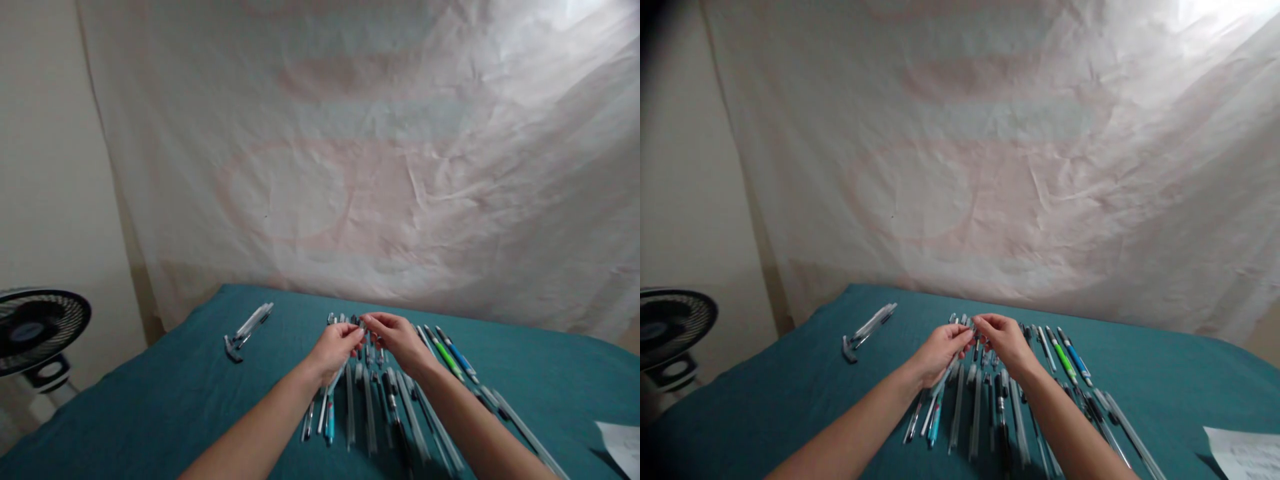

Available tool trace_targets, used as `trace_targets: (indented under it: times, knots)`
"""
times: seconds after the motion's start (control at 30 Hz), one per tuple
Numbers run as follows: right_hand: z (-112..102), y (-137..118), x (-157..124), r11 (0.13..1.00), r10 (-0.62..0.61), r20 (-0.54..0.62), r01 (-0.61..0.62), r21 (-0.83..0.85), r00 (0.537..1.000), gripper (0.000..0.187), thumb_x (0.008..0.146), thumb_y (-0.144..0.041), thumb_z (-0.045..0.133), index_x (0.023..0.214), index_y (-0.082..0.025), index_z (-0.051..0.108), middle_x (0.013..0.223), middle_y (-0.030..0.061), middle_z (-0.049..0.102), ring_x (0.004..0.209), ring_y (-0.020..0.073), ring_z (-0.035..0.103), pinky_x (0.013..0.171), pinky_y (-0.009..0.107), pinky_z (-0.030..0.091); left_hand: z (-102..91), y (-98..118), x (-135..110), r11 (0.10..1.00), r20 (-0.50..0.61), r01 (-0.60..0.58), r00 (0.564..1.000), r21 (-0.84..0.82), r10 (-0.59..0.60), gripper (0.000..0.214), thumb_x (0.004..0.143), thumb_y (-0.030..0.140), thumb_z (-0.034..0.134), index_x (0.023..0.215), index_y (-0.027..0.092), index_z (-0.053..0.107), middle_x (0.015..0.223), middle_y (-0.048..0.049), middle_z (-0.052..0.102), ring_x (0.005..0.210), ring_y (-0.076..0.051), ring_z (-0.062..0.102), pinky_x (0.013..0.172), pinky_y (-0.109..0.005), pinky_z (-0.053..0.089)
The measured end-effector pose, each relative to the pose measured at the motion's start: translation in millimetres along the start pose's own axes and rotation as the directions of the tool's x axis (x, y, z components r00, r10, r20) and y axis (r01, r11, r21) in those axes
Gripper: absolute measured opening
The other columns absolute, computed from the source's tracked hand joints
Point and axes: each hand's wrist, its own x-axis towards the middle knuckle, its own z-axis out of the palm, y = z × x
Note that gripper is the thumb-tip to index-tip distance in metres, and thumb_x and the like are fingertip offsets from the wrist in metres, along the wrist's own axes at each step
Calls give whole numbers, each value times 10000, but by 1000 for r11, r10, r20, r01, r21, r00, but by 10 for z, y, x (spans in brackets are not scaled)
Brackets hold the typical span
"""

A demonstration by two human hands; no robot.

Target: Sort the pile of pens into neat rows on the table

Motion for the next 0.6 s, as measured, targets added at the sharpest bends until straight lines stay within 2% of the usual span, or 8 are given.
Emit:
trace_targets:
  times: [0.23,0.4,0.6]
  knots:
    - [-66,34,-13,1000,8,12,-8,7,1000,384,675,-482,537,761,-114,602,534,-26,470,458,62,392,435,182,332,70,-26,-50,995,66,93,994,-19,-92,366,689,473,501,714,111,551,581,24,453,428,-23,296,414,-169,202]
    - [-89,121,23,997,53,30,-55,50,998,367,674,-466,551,737,-107,594,542,-21,474,457,55,389,425,174,317,46,-101,-38,992,14,80,997,98,-82,402,699,528,449,587,142,470,460,66,324,392,-32,214,400,-191,145]
    - [-86,169,35,995,74,46,-77,65,996,355,677,-456,552,688,-103,590,543,-11,492,464,59,403,422,174,321,13,-118,-25,972,5,45,999,229,-47,422,715,539,411,558,148,441,416,74,287,388,-41,208,424,-206,125]
